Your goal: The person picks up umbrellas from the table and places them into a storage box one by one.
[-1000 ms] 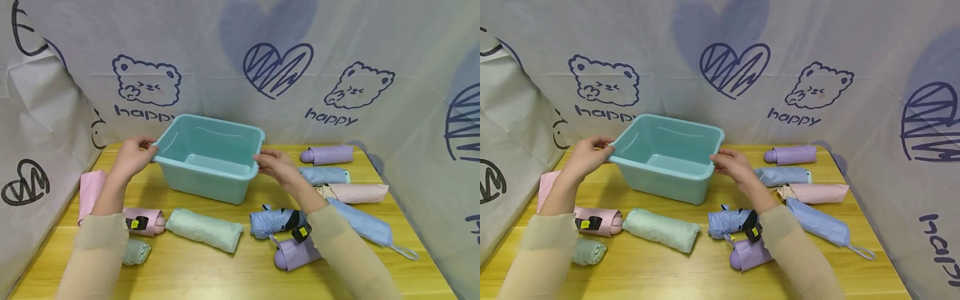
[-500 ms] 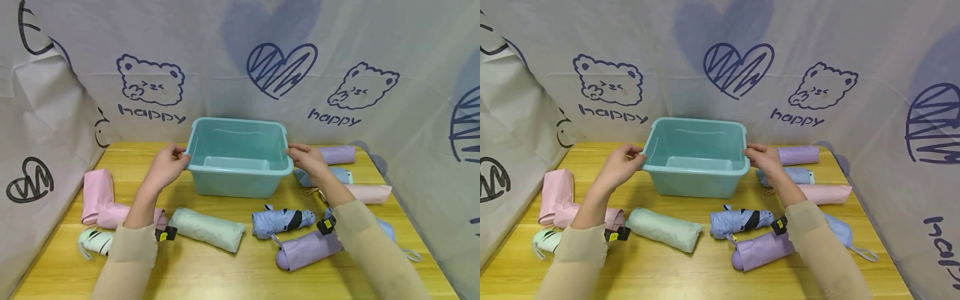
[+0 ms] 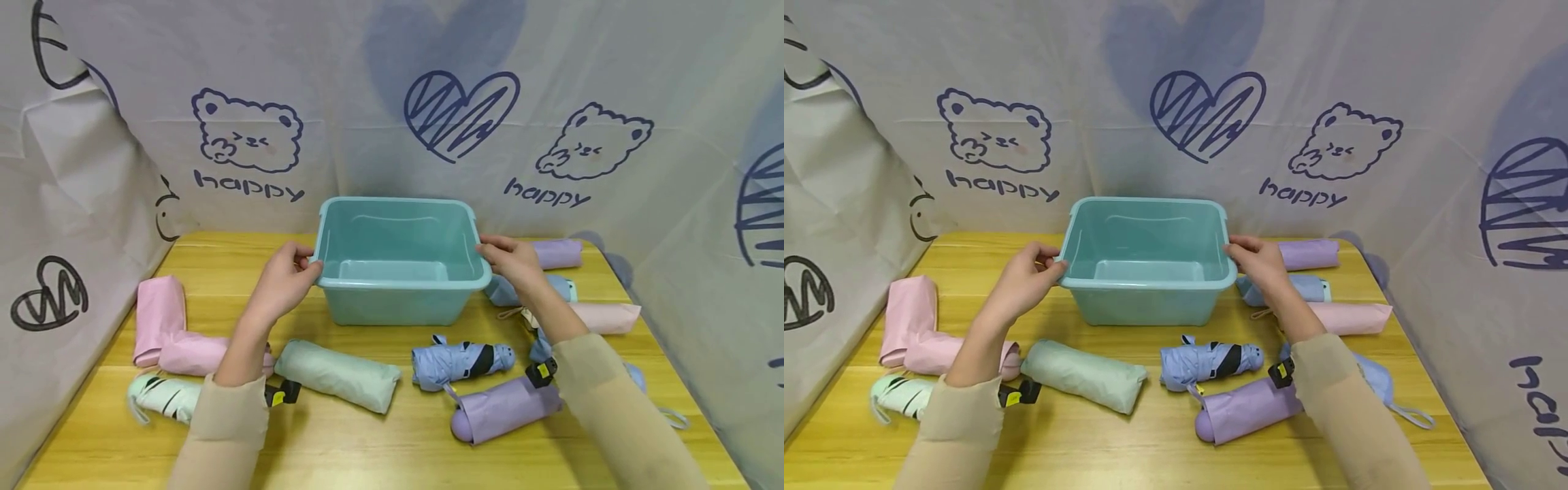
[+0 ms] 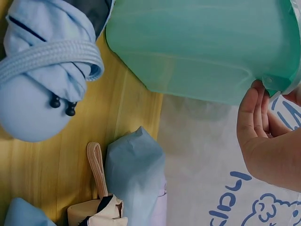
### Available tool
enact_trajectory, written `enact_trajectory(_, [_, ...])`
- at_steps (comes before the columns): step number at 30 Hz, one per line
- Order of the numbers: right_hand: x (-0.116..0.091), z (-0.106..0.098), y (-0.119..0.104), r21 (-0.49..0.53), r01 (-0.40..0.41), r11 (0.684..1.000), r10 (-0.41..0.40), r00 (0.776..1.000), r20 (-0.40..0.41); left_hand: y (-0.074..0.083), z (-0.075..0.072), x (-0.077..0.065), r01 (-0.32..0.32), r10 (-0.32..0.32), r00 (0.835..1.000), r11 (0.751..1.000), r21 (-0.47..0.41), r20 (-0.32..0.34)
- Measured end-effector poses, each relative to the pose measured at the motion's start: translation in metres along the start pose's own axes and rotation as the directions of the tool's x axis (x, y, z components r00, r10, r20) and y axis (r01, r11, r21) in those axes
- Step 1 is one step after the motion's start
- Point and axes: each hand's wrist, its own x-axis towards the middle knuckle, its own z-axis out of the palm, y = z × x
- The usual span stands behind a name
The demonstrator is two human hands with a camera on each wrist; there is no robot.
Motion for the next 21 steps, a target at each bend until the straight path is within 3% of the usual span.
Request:
enact_trajectory(7, [-0.001,0.003,0.002,-0.018,0.022,1.000,-0.023,0.999,-0.023,-0.005,0.002,0.002,0.001,-0.001,1.000,1.000,-0.021,-0.013])
enact_trajectory(12, [-0.002,0.003,0.004,-0.012,0.042,0.999,-0.042,0.999,-0.035,-0.004,-0.001,0.004,-0.005,0.005,1.000,1.000,-0.020,0.021])
enact_trajectory(16, [-0.002,0.004,0.005,-0.023,0.047,0.999,-0.048,0.997,-0.055,-0.007,-0.008,0.008,-0.054,0.050,0.996,0.997,0.057,0.076])
enact_trajectory(21, [-0.002,0.006,0.006,-0.048,0.058,0.997,-0.061,0.996,-0.065,-0.014,-0.013,0.014,-0.146,0.126,0.987,0.966,0.213,0.104])
